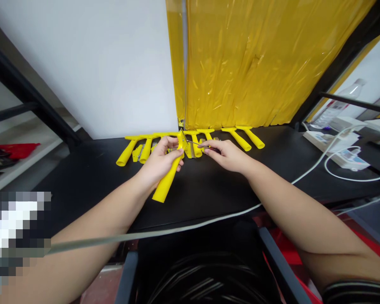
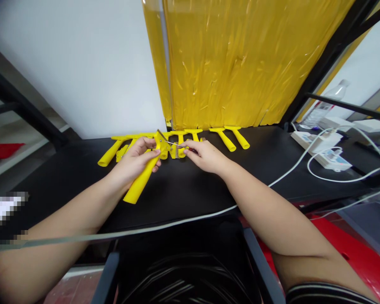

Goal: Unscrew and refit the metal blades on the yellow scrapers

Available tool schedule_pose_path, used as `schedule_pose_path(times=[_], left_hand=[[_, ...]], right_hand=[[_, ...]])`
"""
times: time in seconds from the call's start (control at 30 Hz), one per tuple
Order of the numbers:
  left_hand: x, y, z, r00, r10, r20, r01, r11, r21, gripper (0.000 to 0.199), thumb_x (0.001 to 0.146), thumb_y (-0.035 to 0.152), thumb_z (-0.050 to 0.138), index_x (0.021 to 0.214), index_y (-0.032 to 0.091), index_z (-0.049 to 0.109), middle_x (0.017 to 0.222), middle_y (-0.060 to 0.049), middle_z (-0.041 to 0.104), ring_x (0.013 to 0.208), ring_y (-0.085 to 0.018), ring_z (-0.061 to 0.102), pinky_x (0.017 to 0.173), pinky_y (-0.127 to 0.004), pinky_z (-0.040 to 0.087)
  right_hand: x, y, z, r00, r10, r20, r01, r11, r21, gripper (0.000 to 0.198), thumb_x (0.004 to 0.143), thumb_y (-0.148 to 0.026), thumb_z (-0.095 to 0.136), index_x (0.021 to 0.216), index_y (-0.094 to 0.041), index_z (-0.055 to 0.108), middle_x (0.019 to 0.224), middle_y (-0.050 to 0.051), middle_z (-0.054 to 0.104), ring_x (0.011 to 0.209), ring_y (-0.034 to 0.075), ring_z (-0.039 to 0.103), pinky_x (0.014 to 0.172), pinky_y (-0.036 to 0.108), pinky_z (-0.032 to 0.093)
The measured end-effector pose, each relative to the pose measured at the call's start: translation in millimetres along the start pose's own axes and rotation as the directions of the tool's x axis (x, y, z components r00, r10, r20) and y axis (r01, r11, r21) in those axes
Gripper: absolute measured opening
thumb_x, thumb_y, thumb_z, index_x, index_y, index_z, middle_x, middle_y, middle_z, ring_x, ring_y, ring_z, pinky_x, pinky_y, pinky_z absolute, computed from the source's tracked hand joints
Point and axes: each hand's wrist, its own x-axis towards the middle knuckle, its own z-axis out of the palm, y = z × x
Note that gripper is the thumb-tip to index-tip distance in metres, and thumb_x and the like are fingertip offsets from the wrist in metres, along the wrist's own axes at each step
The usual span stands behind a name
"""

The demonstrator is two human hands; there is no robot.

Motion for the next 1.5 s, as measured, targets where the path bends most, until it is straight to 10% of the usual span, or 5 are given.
schedule_pose_path(times=[1.0,1.3,1.5], left_hand=[[1,-7,1,0.998,-0.018,0.066,0.018,1.0,-0.002,0.031,0.084,0.021,0.073,0.103,0.021,0.049,0.093,0.001,0.058,0.055,-0.012,0.065,0.043,-0.023,0.051],[-2,-8,-8,0.983,0.159,0.094,-0.184,0.884,0.43,0.027,0.09,0.028,0.07,0.111,0.022,0.053,0.078,0.003,0.058,0.048,-0.01,0.059,0.043,-0.022,0.049],[1,-9,-10,0.981,0.174,0.09,-0.196,0.872,0.449,0.026,0.092,0.031,0.065,0.113,0.022,0.052,0.085,-0.001,0.061,0.052,-0.012,0.061,0.043,-0.023,0.05]], right_hand=[[1,2,2,0.999,-0.042,-0.023,0.043,0.999,0.033,0.025,0.1,-0.026,0.058,0.116,-0.02,0.076,0.096,0.007,0.077,0.081,0.021,0.068,0.077,0.034,0.048],[0,-1,1,0.993,0.053,-0.104,-0.042,0.993,0.113,0.025,0.092,-0.031,0.068,0.091,-0.024,0.045,0.075,-0.004,0.051,0.062,0.014,0.044,0.062,0.03,0.036],[3,7,3,0.986,0.105,-0.13,-0.061,0.95,0.306,0.03,0.091,-0.045,0.072,0.09,-0.022,0.052,0.08,-0.001,0.055,0.066,0.014,0.048,0.064,0.03,0.039]])
